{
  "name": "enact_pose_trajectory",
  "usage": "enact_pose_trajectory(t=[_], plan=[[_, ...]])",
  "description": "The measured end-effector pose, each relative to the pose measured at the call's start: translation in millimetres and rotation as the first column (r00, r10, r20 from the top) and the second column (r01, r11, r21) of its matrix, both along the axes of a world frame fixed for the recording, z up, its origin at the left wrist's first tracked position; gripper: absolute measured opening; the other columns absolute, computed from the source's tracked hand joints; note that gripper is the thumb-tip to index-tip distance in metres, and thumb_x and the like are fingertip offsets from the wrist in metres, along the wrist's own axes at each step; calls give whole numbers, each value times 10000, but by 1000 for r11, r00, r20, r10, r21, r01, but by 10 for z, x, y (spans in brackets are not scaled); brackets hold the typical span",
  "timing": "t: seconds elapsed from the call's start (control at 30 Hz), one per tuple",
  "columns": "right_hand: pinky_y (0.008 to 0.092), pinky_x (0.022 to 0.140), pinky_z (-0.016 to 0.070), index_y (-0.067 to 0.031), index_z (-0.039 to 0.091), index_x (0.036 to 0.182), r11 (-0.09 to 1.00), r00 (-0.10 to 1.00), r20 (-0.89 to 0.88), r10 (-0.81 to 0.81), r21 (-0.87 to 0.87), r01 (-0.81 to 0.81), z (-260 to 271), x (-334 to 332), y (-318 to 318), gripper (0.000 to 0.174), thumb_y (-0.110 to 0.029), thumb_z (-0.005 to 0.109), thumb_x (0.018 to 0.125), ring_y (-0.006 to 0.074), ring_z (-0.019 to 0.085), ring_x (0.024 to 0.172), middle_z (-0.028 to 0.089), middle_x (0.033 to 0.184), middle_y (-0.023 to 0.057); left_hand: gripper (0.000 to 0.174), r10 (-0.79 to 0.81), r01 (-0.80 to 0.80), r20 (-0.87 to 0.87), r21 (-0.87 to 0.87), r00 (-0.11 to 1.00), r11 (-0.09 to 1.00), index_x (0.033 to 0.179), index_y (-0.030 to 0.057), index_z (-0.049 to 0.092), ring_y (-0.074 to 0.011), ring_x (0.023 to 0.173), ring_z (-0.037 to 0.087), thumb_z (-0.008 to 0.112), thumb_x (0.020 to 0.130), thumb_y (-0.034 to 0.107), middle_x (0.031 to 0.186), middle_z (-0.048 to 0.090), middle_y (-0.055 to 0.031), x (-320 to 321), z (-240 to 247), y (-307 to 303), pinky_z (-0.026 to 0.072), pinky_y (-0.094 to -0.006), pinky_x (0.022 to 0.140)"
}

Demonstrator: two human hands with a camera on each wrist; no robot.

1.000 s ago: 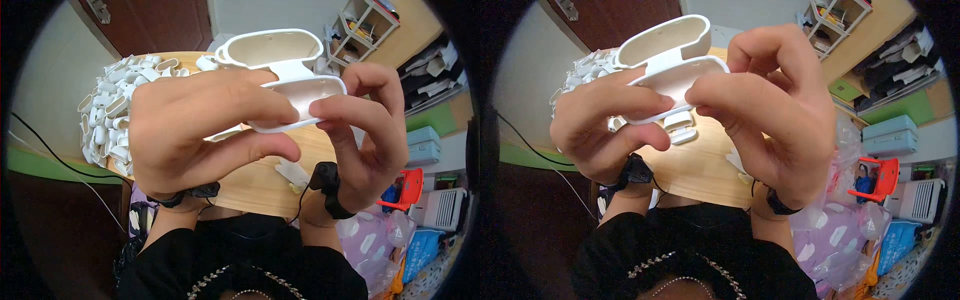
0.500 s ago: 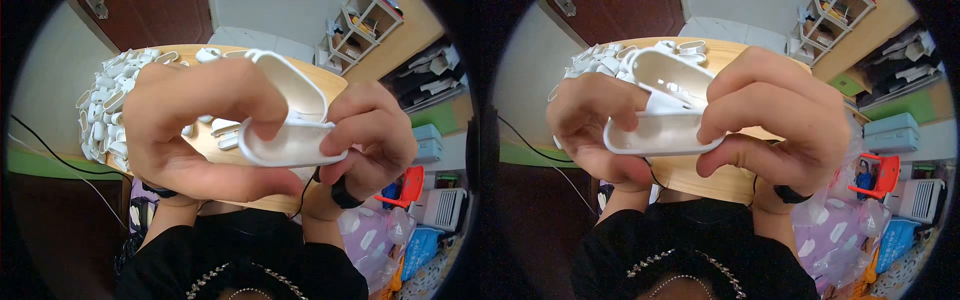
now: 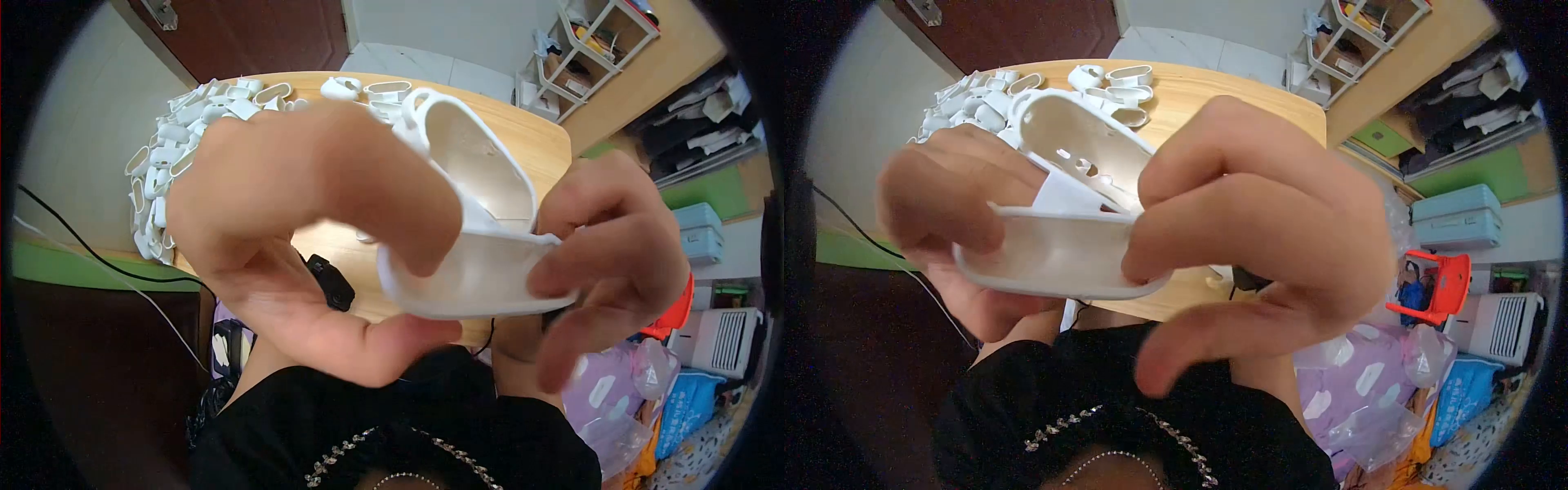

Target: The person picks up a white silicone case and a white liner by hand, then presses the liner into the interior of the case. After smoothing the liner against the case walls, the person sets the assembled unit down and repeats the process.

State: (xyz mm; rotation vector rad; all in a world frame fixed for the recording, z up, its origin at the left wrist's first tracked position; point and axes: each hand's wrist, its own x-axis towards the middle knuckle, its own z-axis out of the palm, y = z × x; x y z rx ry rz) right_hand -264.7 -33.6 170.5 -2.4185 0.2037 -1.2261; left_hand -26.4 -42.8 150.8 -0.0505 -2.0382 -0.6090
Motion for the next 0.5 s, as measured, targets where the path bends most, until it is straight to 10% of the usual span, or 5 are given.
enact_pose_trajectory(t=[0.13,0.23,0.5], plan=[[235,594,414,-26,636,802,980,981,62,-184,-60,188,-59,39,63,312,-212,831,643,164,529,700,569,866,148,535,-69,106,-114,361,991,927,1093,-41,468,-169,723,664,771,703,164,724,673,-130,-51,68,-13,479,-210,690],[211,595,432,-11,646,872,934,950,46,-307,-176,311,-57,35,56,276,-107,800,665,178,558,732,588,905,168,489,372,-188,-215,580,903,793,1123,-78,466,-140,694,652,696,700,6,768,687,-156,-283,46,200,461,-189,637],[216,696,505,49,592,1043,833,848,148,-508,333,441,-96,233,204,272,67,648,777,142,624,845,637,922,116,405,612,-342,-183,691,770,637,1088,-54,513,-110,663,642,658,712,-95,794,692,-159,-526,120,334,441,-161,562]])
